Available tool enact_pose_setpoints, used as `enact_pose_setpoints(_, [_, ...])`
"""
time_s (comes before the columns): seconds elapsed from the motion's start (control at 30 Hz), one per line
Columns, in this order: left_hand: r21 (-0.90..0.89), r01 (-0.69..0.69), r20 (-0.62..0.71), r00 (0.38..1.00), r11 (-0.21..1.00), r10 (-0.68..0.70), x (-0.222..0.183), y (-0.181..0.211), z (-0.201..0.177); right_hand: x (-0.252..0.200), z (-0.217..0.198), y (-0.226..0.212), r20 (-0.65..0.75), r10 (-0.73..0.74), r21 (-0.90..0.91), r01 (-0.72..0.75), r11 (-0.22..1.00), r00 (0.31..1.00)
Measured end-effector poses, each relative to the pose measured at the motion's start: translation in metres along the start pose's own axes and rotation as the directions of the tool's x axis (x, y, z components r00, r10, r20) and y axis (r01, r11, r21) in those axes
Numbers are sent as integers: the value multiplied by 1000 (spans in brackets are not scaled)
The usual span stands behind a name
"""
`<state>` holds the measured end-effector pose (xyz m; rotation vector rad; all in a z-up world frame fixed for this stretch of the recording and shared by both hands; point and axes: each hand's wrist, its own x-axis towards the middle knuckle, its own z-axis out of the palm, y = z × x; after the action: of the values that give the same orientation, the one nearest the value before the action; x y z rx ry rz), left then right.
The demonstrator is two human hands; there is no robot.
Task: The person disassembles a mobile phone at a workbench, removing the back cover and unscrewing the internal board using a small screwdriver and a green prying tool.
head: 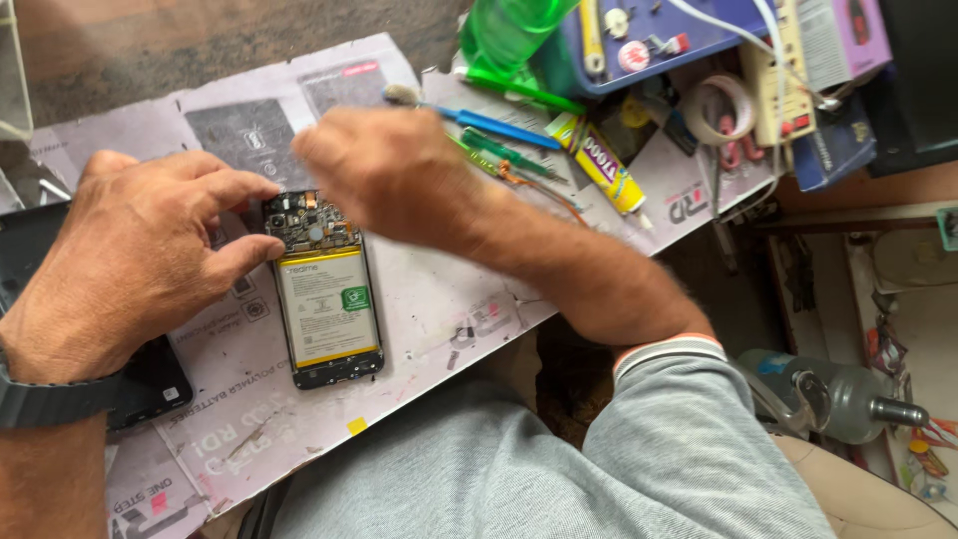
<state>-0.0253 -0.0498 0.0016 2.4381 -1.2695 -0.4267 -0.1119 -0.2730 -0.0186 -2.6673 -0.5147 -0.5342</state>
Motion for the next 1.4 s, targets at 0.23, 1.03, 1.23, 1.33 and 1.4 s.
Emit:
enact_pose_setpoints(0.23, [-52, -27, -32, 999, 998, 25, 0, 2, -2, -1, -32, 5, 144, 165, -140, -145, 979, 976])
enact_pose_setpoints(1.03, [-77, -76, -76, 995, 994, 70, -2, -5, 2, -41, -49, 64, 115, 601, -675, -382, 631, 791])
enact_pose_setpoints(1.23, [-119, -77, -93, 993, 990, 66, -2, -5, 0, -37, -68, 38, -9, 398, -572, -331, 751, 917])
enact_pose_setpoints(1.33, [-125, -65, -89, 995, 990, 54, -3, -5, 1, -26, -85, 11, -49, 333, -217, -336, 917, 942])
enact_pose_setpoints(1.4, [-106, -71, -78, 995, 992, 63, -2, -4, 0, -16, -86, 1, 14, 385, 134, -383, 914, 923])
